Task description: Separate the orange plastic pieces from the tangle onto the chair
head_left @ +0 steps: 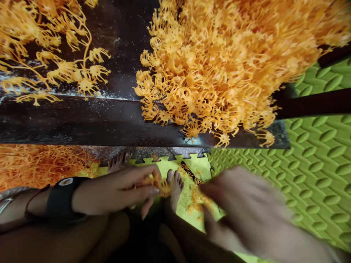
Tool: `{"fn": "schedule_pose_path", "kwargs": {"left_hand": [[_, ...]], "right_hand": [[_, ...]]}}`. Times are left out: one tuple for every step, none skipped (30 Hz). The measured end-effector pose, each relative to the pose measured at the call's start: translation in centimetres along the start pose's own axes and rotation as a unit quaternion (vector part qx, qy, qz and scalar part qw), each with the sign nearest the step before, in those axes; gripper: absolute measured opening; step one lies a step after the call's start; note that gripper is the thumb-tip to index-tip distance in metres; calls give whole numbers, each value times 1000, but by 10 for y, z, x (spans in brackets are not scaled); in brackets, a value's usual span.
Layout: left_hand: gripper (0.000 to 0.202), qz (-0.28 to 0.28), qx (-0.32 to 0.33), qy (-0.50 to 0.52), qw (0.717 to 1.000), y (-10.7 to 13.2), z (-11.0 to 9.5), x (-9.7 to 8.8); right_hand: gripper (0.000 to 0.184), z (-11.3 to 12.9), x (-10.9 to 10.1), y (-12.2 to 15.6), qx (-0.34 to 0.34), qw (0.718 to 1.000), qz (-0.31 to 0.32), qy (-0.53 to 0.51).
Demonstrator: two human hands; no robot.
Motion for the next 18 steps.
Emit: {"fn": "schedule_pose_path", "kwargs": {"left_hand": [[19, -29, 5, 29, 999, -1, 0, 0], [19, -48, 6, 46, 998, -3, 0, 0], [19, -55, 0, 53, 997, -4, 0, 2], [20, -53, -12, 55, 997, -6, 1, 4], [23, -45, -25, 55, 997, -8, 1, 7], [26, -38, -37, 54, 997, -10, 2, 10], [30, -34, -49, 49, 997, -11, 3, 12], [33, -36, -61, 39, 997, -12, 4, 14], [36, -41, -77, 21, 996, -13, 6, 16], [39, -54, -98, -5, 994, -13, 9, 16], [43, -76, -120, -36, 989, -13, 11, 15], [46, -104, -139, -67, 983, -13, 14, 13], [49, -132, -148, -96, 975, -13, 15, 11], [49, -155, -145, -126, 969, -13, 16, 8], [45, -167, -131, -155, 965, -13, 17, 6], [39, -166, -112, -179, 963, -13, 17, 5], [36, -153, -94, -197, 964, -14, 17, 5], [35, -137, -85, -212, 964, -14, 17, 5]], "right_hand": [[34, 0, 1, -5, -13, 999, 34, -9], [34, -1, 3, -11, -15, 997, 73, -30], [33, -3, 7, -15, -3, 992, 111, -65], [32, -4, 12, -19, 18, 985, 136, -108], [33, -6, 19, -22, 46, 976, 145, -156], [35, -8, 25, -25, 75, 966, 142, -205], [36, -9, 32, -26, 98, 953, 136, -253], [37, -9, 39, -27, 121, 936, 133, -302], [38, -10, 45, -28, 141, 915, 139, -351], [39, -10, 51, -27, 160, 891, 150, -398], [41, -10, 56, -27, 179, 866, 161, -439], [43, -11, 60, -26, 196, 844, 169, -470], [43, -12, 62, -25, 208, 827, 171, -494], [44, -13, 63, -25, 215, 813, 166, -514], [43, -14, 64, -24, 221, 803, 157, -530], [43, -15, 65, -23, 228, 794, 149, -544], [42, -17, 66, -22, 238, 782, 145, -557], [43, -18, 67, -21, 255, 768, 143, -570]]}}
Point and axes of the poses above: each hand's wrist, its own y-axis away from the middle knuckle, its own x-axis out of the palm, z = x × y, the point moved 2 cm from there along -y, towards the middle knuckle, and after that the axes turned 3 degrees about y, right-handed, at the moved point
